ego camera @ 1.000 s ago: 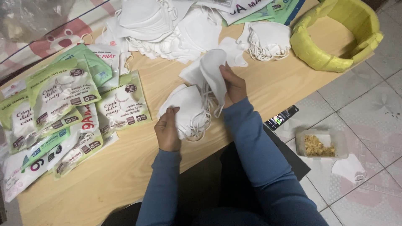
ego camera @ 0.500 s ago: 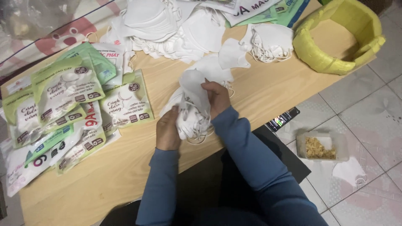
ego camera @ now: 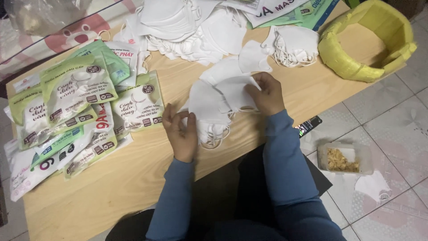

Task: The person is sorting and arranging white face masks on a wooden table, stacking them neatly for packaging.

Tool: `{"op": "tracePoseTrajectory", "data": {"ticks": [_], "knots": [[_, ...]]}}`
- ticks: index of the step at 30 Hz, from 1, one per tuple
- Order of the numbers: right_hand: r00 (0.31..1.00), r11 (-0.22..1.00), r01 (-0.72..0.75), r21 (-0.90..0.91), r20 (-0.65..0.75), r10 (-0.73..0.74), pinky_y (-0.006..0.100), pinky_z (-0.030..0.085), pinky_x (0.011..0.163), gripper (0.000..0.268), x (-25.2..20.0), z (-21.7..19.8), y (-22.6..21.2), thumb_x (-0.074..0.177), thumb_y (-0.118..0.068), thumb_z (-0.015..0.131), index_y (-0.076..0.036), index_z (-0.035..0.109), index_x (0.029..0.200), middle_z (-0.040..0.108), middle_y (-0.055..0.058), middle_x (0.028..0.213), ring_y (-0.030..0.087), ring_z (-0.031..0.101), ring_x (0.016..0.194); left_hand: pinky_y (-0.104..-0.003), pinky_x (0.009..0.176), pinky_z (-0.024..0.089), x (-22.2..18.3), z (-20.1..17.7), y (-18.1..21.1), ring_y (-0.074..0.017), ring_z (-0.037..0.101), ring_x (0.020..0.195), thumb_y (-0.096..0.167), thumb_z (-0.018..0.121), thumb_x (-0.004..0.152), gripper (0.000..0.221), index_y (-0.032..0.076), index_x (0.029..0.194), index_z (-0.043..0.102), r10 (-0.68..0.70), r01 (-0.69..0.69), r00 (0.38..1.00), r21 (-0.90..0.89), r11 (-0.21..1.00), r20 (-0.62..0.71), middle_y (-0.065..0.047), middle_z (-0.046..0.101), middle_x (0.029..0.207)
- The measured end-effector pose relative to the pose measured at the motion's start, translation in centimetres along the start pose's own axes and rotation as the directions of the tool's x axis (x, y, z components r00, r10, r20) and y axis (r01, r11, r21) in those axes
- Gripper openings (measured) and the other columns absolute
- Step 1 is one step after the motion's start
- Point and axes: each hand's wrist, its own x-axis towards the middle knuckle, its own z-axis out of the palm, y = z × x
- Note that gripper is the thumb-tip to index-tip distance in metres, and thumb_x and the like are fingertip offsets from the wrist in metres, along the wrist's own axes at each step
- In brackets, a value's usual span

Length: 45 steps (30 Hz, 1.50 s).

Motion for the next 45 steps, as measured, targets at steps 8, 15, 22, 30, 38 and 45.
{"op": "tracePoseTrajectory", "data": {"ticks": [8, 15, 22, 30, 38, 45], "knots": [[0.902, 0.887, 0.063, 0.457, 0.355, -0.246, 0.045, 0.059, 0.089, 0.038, -2.4, 2.1, 0.0, 0.078, 0.007, 0.081, 0.000, 0.068, 0.113, 0.074, 0.016, 0.104, 0.027, 0.071, 0.098, -0.038, 0.103, 0.047, 0.1, -1.7, 5.0, -0.0270, 0.062, 0.120, 0.003, 0.059, 0.097, 0.010, 0.009, 0.094, 0.053, -0.138, 0.192, 0.981, -0.616, 0.764, 0.135, -0.018, 0.059, 0.131], [0.876, 0.886, 0.169, 0.433, 0.345, -0.336, 0.056, 0.037, 0.115, 0.041, -3.1, 5.0, -1.1, 0.084, -0.017, 0.091, -0.005, 0.068, 0.116, 0.057, 0.021, 0.146, 0.034, 0.052, 0.136, -0.027, 0.061, 0.056, -0.4, -1.5, 1.7, -0.0176, 0.071, 0.070, 0.013, 0.056, 0.099, 0.009, 0.007, 0.103, 0.050, -0.236, 0.395, 0.918, -0.679, 0.619, 0.318, -0.013, 0.070, 0.083], [0.936, 0.887, -0.003, 0.462, 0.313, -0.159, 0.033, 0.056, 0.087, 0.035, -3.7, 7.0, 0.4, 0.080, -0.011, 0.091, -0.003, 0.071, 0.108, 0.075, 0.010, 0.097, 0.016, 0.070, 0.096, -0.029, 0.088, 0.055, -0.6, -0.8, 6.4, -0.0150, 0.069, 0.098, 0.044, 0.036, 0.108, 0.041, 0.011, 0.125, 0.051, -0.206, 0.305, 0.952, -0.642, 0.703, 0.226, -0.013, 0.070, 0.110], [0.939, 0.908, -0.095, 0.407, 0.340, -0.055, 0.035, 0.057, 0.089, 0.045, -2.5, 9.1, 0.3, 0.094, -0.020, 0.083, -0.012, 0.063, 0.133, 0.074, 0.010, 0.102, 0.018, 0.070, 0.095, -0.047, 0.129, -0.001, 0.3, -1.9, 4.6, -0.0284, 0.002, 0.159, -0.014, 0.071, 0.092, 0.099, 0.013, 0.167, 0.013, 0.198, -0.204, 0.979, -0.122, 0.971, -0.056, -0.015, 0.009, 0.173], [0.940, 0.848, 0.199, -0.491, 0.339, -0.024, 0.049, 0.053, 0.104, 0.046, 2.2, 7.3, -0.2, 0.088, -0.031, 0.085, -0.016, 0.066, 0.127, 0.069, 0.013, 0.124, 0.035, 0.065, 0.120, -0.049, 0.128, 0.009, 4.5, -8.8, 8.1, -0.0356, 0.017, 0.156, -0.007, 0.063, 0.098, 0.076, 0.006, 0.163, 0.025, 0.160, -0.161, 0.987, 0.026, 0.987, 0.010, -0.023, 0.026, 0.166], [0.876, 0.583, 0.177, -0.793, 0.397, 0.274, 0.044, 0.049, 0.106, 0.069, 2.2, 8.2, -1.8, 0.086, -0.046, 0.081, -0.022, 0.056, 0.145, 0.067, 0.005, 0.125, 0.026, 0.060, 0.122, -0.057, 0.120, 0.026, 4.3, -12.9, 7.1, -0.0439, 0.032, 0.146, -0.007, 0.050, 0.102, 0.064, 0.003, 0.159, 0.024, -0.136, 0.145, 0.982, -0.063, 0.987, 0.131, -0.034, 0.032, 0.156]]}}
